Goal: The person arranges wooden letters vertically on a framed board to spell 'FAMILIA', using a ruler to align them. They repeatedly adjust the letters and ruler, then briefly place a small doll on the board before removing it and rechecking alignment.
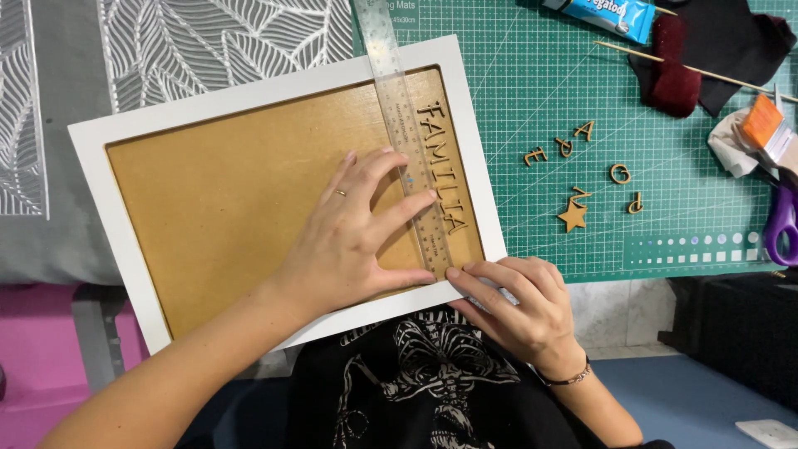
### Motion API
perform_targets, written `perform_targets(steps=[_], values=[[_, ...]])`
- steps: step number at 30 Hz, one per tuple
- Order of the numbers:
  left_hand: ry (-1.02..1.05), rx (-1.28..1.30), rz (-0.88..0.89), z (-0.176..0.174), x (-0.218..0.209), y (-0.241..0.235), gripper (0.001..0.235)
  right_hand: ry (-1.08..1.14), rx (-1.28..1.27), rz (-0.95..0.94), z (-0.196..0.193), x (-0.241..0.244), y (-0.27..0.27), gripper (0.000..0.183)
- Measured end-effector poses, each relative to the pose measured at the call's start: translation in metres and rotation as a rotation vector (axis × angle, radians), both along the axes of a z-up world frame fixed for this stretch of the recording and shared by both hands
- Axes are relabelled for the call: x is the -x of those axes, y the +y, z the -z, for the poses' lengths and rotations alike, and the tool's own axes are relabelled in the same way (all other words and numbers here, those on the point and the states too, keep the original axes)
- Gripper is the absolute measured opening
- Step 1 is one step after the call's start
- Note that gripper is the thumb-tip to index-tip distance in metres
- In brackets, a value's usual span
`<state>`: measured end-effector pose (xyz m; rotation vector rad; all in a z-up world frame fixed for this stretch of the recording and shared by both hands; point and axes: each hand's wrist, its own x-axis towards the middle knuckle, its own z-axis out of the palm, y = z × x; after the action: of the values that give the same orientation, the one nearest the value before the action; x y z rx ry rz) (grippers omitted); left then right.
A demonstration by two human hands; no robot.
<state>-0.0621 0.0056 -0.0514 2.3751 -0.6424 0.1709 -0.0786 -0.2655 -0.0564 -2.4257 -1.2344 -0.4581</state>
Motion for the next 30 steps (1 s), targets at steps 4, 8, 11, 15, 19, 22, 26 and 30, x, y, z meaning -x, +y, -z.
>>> perform_targets(steps=[4,8,11,15,19,22,26,30], values=[[0.004,-0.001,0.003,0.0,0.0,0.0,0.081,0.038,-0.057,-0.011,-0.002,-0.001,-0.001,0.028],[0.006,-0.009,-0.002,-0.001,0.0,-0.001,0.081,0.04,-0.053,0.05,-0.004,-0.003,-0.007,0.032],[0.006,-0.01,-0.002,0.0,0.001,-0.001,0.082,0.046,-0.049,0.059,-0.006,-0.003,-0.006,0.032],[0.009,-0.001,0.003,0.0,0.0,-0.001,0.083,0.043,-0.057,0.03,-0.005,-0.004,-0.003,0.03],[0.006,-0.008,0.001,0.0,0.0,0.0,0.082,0.053,-0.051,0.022,-0.003,-0.004,-0.003,0.031],[0.018,-0.008,0.006,0.0,0.001,0.0,0.082,0.064,-0.048,0.026,-0.004,-0.004,-0.002,0.031],[0.023,-0.01,0.006,0.001,0.0,0.0,0.083,0.053,-0.045,0.031,-0.001,-0.005,-0.003,0.03],[0.027,0.006,-0.003,0.003,0.001,0.0,0.083,0.06,-0.055,0.033,0.007,-0.006,-0.006,0.031]])
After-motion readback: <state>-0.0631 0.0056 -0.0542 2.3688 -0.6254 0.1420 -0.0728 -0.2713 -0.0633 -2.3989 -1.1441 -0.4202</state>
